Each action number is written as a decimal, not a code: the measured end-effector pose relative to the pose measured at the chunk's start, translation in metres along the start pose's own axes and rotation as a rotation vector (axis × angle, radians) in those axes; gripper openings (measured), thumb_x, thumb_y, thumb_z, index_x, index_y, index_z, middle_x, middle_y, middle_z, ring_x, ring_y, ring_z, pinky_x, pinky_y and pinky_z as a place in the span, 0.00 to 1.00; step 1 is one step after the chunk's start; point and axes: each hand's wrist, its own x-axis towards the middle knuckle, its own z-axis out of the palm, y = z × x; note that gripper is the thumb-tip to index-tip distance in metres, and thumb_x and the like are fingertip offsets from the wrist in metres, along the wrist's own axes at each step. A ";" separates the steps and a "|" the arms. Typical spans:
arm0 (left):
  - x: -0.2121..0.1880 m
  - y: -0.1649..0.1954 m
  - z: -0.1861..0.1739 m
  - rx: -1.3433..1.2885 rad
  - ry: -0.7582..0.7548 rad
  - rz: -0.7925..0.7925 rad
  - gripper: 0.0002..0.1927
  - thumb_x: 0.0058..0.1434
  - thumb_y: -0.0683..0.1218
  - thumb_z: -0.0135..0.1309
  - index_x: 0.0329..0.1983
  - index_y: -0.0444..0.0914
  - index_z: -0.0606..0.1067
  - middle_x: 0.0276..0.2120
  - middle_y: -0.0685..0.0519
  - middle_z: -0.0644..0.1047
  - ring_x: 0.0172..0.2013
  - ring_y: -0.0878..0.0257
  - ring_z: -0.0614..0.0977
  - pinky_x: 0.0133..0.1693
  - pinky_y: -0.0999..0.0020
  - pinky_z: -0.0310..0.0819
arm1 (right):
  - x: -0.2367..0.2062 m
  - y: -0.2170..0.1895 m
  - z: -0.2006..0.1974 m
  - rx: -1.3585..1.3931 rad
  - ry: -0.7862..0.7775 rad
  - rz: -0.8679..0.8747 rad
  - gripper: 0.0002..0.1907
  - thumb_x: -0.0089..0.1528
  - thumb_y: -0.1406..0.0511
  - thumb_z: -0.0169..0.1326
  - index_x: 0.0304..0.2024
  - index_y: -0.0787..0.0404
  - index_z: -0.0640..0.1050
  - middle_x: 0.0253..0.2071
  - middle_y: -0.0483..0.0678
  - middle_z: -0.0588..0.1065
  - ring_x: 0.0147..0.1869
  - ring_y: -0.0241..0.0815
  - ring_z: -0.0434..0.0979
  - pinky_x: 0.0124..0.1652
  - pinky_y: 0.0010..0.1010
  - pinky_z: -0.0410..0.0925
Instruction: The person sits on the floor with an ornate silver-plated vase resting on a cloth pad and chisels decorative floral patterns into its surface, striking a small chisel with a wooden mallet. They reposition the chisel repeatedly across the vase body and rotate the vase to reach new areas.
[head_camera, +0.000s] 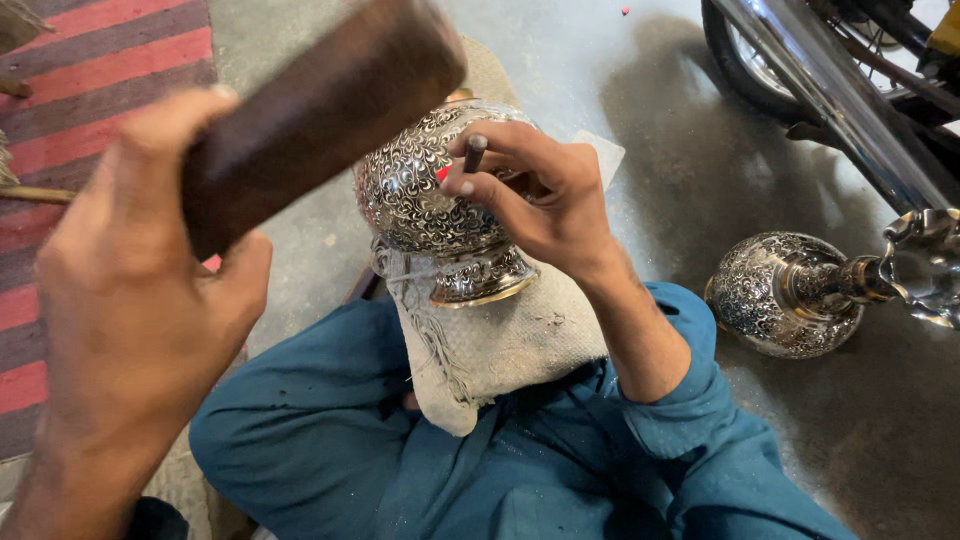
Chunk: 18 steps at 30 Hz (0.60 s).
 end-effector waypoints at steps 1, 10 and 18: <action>0.001 0.001 -0.001 -0.035 -0.002 -0.011 0.32 0.62 0.35 0.60 0.68 0.40 0.62 0.51 0.41 0.76 0.50 0.43 0.81 0.50 0.55 0.76 | 0.000 0.000 0.000 -0.013 -0.002 -0.009 0.13 0.70 0.77 0.57 0.57 0.69 0.75 0.46 0.52 0.82 0.53 0.40 0.86 0.52 0.26 0.81; 0.010 0.005 -0.005 0.182 -0.094 -0.008 0.36 0.56 0.36 0.62 0.68 0.44 0.65 0.46 0.44 0.75 0.42 0.44 0.79 0.43 0.50 0.73 | 0.004 0.001 -0.003 -0.045 -0.016 -0.021 0.13 0.69 0.75 0.58 0.56 0.69 0.76 0.46 0.52 0.82 0.52 0.40 0.86 0.51 0.26 0.82; 0.002 -0.007 -0.001 0.294 -0.107 -0.032 0.38 0.54 0.41 0.64 0.71 0.46 0.68 0.42 0.45 0.73 0.45 0.45 0.78 0.48 0.48 0.70 | 0.003 0.000 -0.004 -0.047 -0.025 -0.043 0.13 0.69 0.75 0.59 0.57 0.68 0.77 0.47 0.52 0.82 0.52 0.40 0.86 0.52 0.27 0.82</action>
